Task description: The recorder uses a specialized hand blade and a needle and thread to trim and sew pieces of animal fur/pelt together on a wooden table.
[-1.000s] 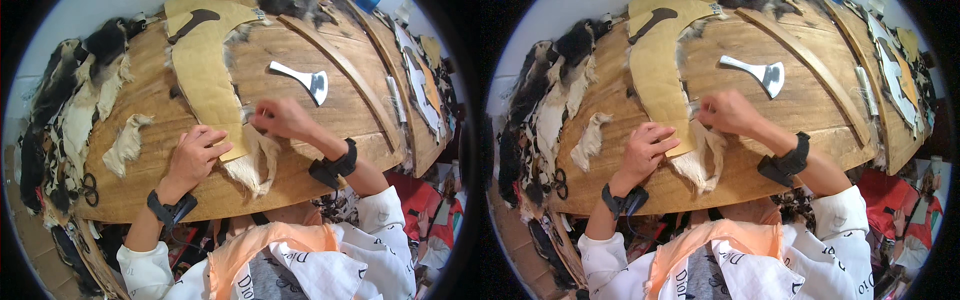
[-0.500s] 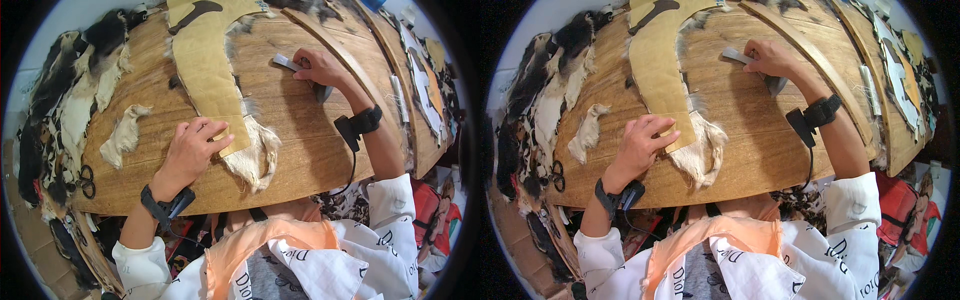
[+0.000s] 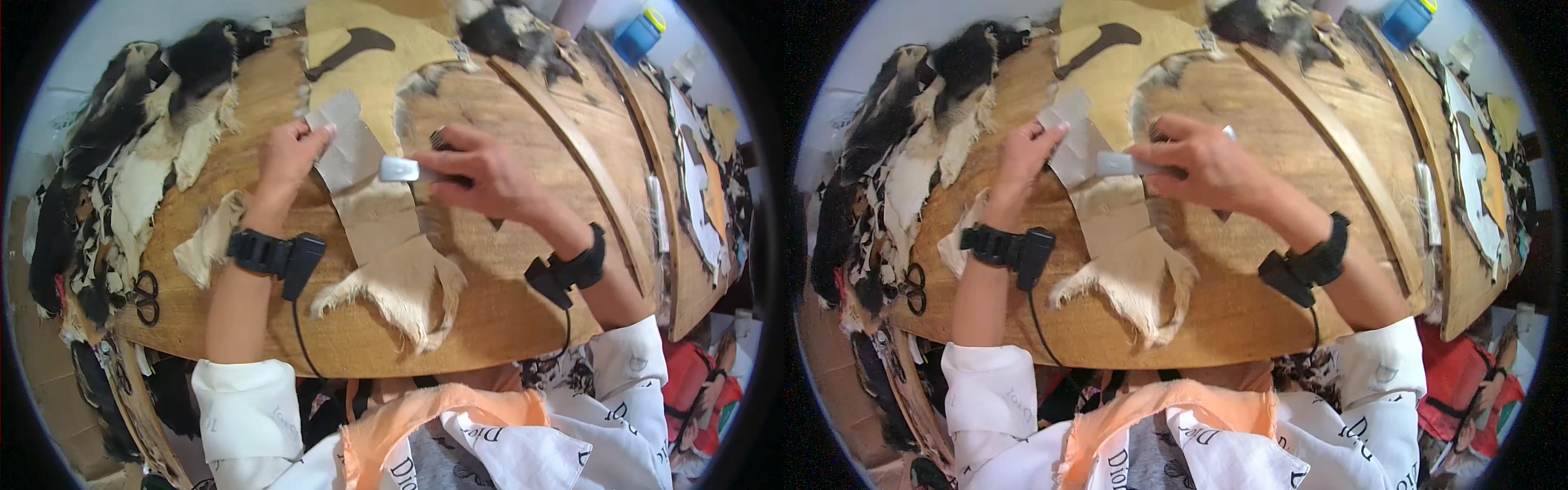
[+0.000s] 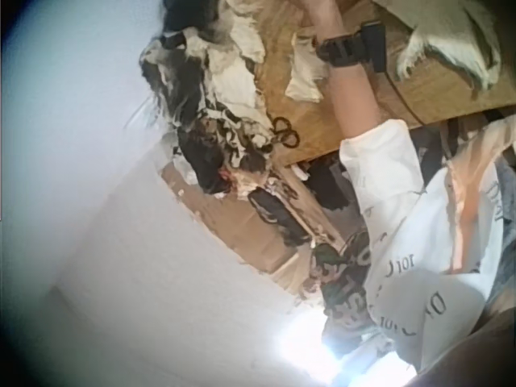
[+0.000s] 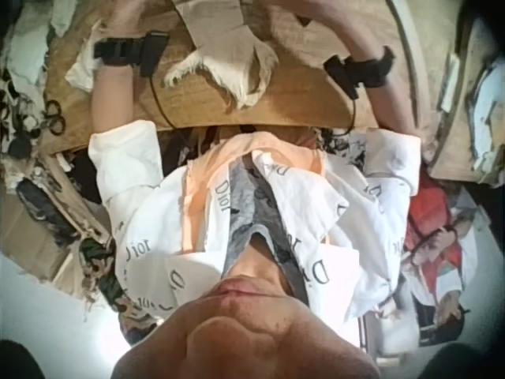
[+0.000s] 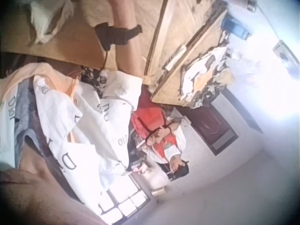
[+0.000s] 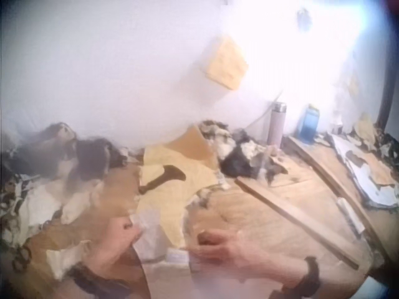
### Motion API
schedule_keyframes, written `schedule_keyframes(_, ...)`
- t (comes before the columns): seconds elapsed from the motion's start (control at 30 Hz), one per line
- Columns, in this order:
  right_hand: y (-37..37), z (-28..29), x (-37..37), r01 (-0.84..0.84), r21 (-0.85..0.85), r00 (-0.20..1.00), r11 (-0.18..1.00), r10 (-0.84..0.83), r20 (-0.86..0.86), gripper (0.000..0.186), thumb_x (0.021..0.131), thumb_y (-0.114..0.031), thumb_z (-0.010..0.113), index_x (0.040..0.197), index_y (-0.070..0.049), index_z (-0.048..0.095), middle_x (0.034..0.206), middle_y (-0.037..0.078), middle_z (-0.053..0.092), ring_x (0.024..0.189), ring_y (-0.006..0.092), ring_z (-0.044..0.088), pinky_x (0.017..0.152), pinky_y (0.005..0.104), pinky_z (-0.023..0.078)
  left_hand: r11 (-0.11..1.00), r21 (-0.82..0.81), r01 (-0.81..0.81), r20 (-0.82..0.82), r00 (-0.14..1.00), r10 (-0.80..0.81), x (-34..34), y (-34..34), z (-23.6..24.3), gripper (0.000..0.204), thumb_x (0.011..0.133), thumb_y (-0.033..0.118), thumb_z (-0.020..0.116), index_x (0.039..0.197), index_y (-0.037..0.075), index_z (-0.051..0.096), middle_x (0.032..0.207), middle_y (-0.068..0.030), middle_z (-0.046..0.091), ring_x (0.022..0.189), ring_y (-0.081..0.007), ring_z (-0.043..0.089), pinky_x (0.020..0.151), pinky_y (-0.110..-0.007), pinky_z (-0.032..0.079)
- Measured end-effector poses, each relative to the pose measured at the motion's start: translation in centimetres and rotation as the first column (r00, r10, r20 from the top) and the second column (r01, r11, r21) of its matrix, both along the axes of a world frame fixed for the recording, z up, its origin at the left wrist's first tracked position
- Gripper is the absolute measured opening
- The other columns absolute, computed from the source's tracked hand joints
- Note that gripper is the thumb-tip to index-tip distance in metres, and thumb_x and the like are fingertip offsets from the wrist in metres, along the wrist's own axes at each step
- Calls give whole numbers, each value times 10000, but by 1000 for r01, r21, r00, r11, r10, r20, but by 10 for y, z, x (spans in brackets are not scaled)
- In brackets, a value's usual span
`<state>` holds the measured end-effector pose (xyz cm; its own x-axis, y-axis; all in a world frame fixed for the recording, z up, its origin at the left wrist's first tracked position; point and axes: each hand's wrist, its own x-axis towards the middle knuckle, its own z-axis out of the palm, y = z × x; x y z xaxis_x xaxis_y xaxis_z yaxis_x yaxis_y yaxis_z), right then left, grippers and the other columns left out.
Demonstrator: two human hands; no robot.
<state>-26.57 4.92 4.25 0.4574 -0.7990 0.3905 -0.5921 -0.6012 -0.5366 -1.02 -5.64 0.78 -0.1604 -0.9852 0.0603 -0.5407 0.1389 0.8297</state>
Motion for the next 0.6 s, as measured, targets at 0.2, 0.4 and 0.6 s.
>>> schedule_keyframes(0.2, -41, -41, 23, 31, 48, 998, 998, -29, -48, 355, 725, -111, 626, 1079, -86, 640, 773, 129, 484, 756, 292, 535, 639, 392, 432, 983, 150, -106, -39, 993, 113, 1, -7, -21, 299, 769, 288, 652, 841, -3, 654, 654, -70, 621, 587, -150, 575, 570, -297, 434)
schedule_keyframes(0.4, -47, -58, 10, 38, 133, 999, 990, -37, -6, 349, 737, -153, 648, 1082, -104, 643, 754, 117, 497, 767, 289, 532, 678, 387, 436, 979, -139, -146, 152, 974, 167, -10, 70, 27, 202, 816, 196, 618, 926, 31, 656, 799, -43, 601, 695, -152, 538, 631, -279, 433)
schedule_keyframes(0.6, -49, -62, 14, 86, -197, 986, 977, -112, -125, 291, 711, -155, 671, 999, -122, 673, 778, 100, 514, 803, 287, 527, 693, 383, 437, 978, -184, 96, 226, 973, -53, -23, 158, 9, 155, 694, 125, 696, 842, 96, 663, 852, -54, 572, 870, -248, 503, 784, -356, 410)
